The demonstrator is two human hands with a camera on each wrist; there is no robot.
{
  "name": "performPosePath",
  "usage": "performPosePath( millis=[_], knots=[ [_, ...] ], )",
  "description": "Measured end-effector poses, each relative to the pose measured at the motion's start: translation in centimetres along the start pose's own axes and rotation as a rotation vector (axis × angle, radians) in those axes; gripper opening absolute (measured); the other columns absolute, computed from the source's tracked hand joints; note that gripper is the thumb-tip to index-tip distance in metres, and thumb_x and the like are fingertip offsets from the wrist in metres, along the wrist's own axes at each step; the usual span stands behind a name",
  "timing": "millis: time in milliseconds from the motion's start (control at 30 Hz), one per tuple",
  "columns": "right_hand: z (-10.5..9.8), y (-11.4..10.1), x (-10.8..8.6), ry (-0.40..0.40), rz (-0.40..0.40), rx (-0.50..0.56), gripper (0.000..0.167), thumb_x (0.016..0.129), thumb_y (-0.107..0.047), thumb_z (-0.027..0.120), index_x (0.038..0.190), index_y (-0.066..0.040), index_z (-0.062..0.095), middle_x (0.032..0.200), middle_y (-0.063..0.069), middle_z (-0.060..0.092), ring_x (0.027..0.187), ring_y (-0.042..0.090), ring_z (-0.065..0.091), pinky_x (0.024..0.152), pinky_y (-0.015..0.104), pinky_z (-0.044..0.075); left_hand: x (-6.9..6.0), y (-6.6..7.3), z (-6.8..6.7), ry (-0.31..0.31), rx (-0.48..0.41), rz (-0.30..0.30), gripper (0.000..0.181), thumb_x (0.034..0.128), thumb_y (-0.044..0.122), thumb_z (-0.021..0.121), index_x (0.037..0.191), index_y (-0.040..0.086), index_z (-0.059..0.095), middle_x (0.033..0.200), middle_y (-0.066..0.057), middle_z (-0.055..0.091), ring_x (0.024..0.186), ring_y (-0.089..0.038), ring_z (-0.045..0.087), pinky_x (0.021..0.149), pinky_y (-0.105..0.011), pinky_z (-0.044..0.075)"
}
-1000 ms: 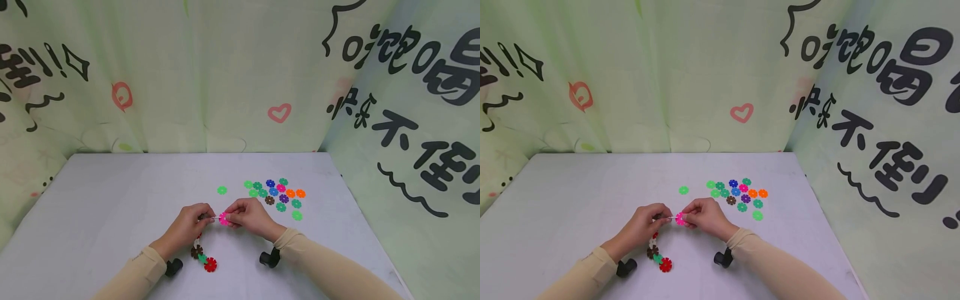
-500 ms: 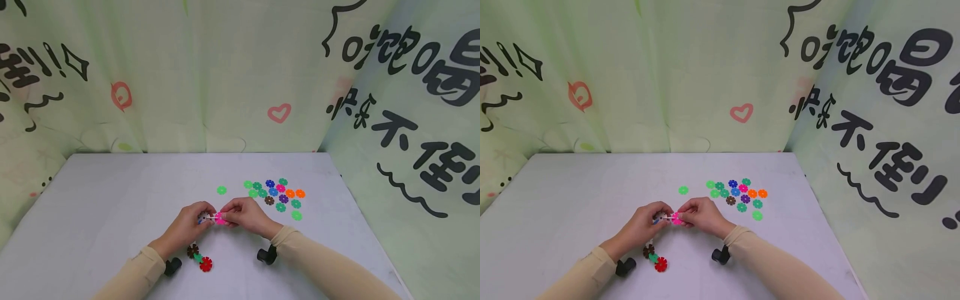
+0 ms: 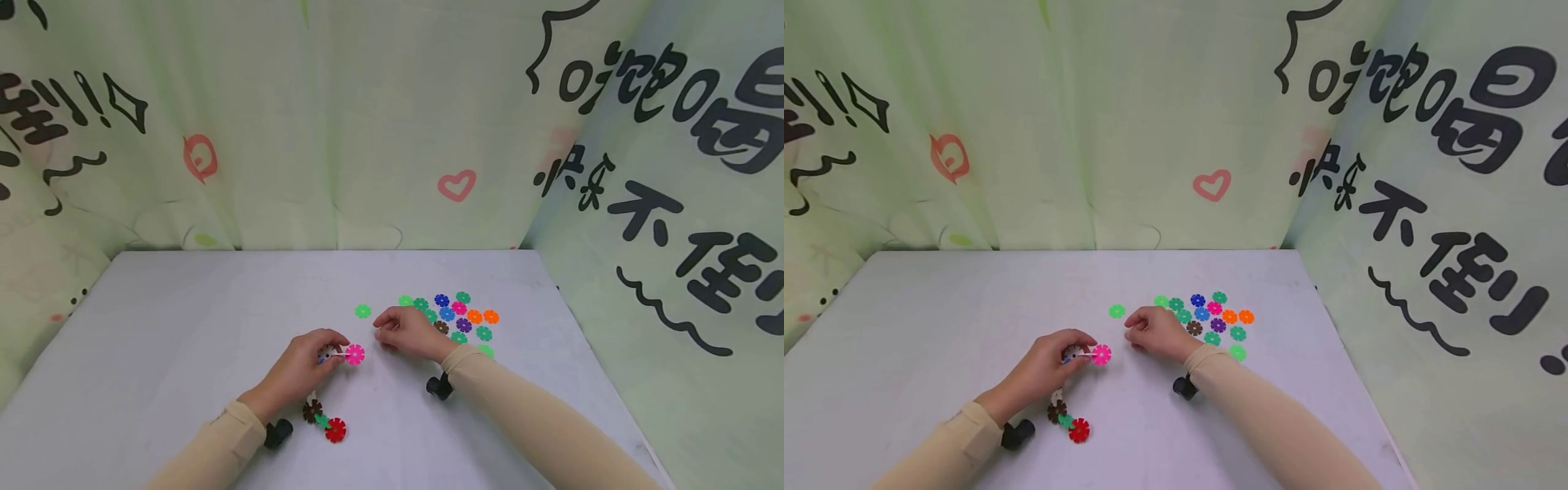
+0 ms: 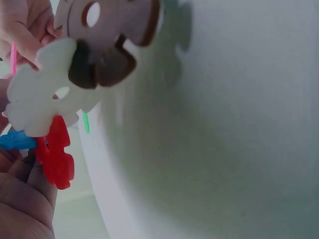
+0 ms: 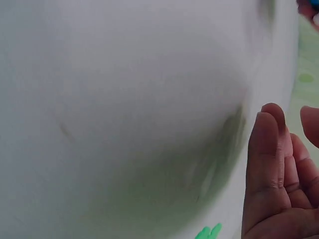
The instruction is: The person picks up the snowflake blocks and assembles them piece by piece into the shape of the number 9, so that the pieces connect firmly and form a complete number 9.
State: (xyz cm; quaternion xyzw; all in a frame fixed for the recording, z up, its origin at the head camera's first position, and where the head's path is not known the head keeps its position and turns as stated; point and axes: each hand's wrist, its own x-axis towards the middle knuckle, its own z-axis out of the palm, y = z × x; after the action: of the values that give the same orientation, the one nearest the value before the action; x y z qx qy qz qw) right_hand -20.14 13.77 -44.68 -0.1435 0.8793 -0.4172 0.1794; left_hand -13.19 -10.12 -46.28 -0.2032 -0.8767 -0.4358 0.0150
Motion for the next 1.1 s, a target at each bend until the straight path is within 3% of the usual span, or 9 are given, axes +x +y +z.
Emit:
performPosePath(
  millis=[133, 533, 667, 933, 1100],
  knots=[
    [-0.1, 0.3, 1.6, 0.031, -0.009, -0.111, 0.021, 0.091, -0.013, 0.073, 0.111, -0.006, 0.069, 0.087, 0.000, 0.063, 0.077, 0.015, 0.061, 0.070, 0.027, 0.053, 0.1, -0.1, -0.1, -0.007, 0.004, -0.007, 0.032, 0.0870, 0.005, 0.077, 0.116, 0.013, 0.069, 0.100, 0.011, 0.064, 0.092, -0.008, 0.059, 0.086, -0.033, 0.053],
    [0.1, -0.2, 4.4, 0.078, 0.031, -0.255, 0.038, 0.092, -0.021, 0.073, 0.128, -0.013, 0.064, 0.081, 0.001, 0.060, 0.068, 0.015, 0.056, 0.064, 0.028, 0.047, 0.1, -0.2, -0.1, -0.008, 0.003, -0.024, 0.031, 0.0876, 0.008, 0.077, 0.116, 0.015, 0.069, 0.105, 0.009, 0.065, 0.093, -0.008, 0.059, 0.086, -0.033, 0.053],
    [0.4, 0.1, 5.2, 0.086, 0.018, -0.328, 0.034, 0.092, -0.023, 0.073, 0.125, -0.017, 0.066, 0.079, 0.000, 0.059, 0.068, 0.015, 0.054, 0.063, 0.029, 0.045, 0.2, -0.2, -0.1, -0.014, 0.002, -0.027, 0.031, 0.0879, 0.008, 0.077, 0.117, 0.014, 0.069, 0.105, 0.008, 0.066, 0.093, -0.008, 0.060, 0.087, -0.033, 0.053],
    [1.0, 0.0, 5.4, 0.130, 0.074, -0.308, 0.027, 0.090, -0.021, 0.076, 0.112, -0.013, 0.063, 0.084, 0.001, 0.060, 0.076, 0.018, 0.056, 0.069, 0.032, 0.048, 0.2, -0.1, -0.2, -0.015, 0.030, -0.047, 0.031, 0.0879, 0.009, 0.077, 0.118, 0.016, 0.069, 0.103, 0.010, 0.065, 0.092, -0.008, 0.059, 0.086, -0.033, 0.053],
    [1.1, -0.2, 4.8, 0.137, 0.050, -0.259, 0.019, 0.089, -0.018, 0.077, 0.101, -0.012, 0.062, 0.086, 0.001, 0.060, 0.080, 0.018, 0.056, 0.073, 0.032, 0.049, 0.0, -0.1, -0.3, -0.007, 0.039, -0.054, 0.032, 0.0876, 0.008, 0.077, 0.117, 0.016, 0.069, 0.102, 0.008, 0.064, 0.090, -0.009, 0.058, 0.083, -0.032, 0.053]
  ],
)
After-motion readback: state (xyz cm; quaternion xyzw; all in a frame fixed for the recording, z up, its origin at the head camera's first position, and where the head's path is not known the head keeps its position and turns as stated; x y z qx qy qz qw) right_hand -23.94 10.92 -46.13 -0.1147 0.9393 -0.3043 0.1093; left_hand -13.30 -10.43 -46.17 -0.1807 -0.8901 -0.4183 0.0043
